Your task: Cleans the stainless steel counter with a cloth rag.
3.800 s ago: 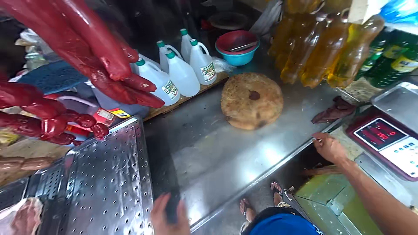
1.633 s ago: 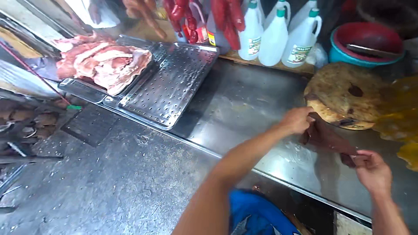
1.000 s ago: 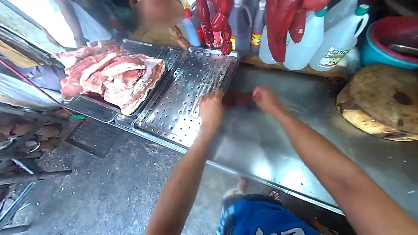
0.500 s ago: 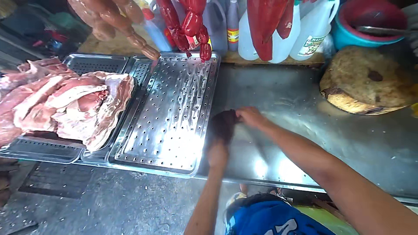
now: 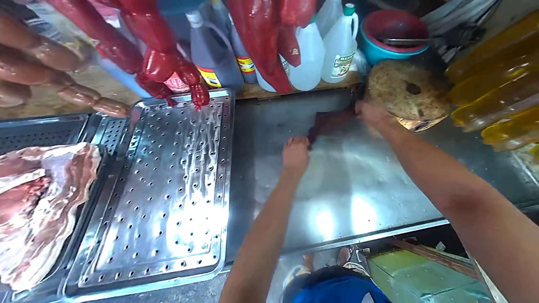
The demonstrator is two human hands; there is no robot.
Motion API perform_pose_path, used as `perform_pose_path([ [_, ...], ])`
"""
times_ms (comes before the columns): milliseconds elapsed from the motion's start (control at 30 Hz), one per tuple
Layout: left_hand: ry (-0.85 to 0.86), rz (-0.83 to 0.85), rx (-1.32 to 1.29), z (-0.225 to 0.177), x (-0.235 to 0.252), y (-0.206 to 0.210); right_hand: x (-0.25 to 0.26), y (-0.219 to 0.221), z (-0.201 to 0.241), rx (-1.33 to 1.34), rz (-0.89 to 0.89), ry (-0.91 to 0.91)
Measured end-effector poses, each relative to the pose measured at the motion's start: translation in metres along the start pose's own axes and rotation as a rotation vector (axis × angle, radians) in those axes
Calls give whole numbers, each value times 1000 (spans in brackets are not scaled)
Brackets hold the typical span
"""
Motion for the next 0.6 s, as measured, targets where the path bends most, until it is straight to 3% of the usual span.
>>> perform_pose_path([
  [100, 19, 236, 86, -32, 11, 43, -10, 39, -45, -14, 134, 48],
  [233, 94, 267, 45, -77, 21, 70, -24, 96, -64, 68, 252, 20],
  [400, 20, 281, -1, -84, 28, 101, -63, 112, -70, 68, 196, 71],
  [600, 132, 400, 21, -118, -6, 115, -117, 118, -105, -65, 385, 107],
])
Point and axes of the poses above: each hand's wrist, its own x-axis towards the middle knuckle, its own y-axis out of the palm, z = x × y, the point moved 10 cm from there along x, towards the middle knuckle, and after that the axes turned 14 degrees about x, right-handed, at the moved point
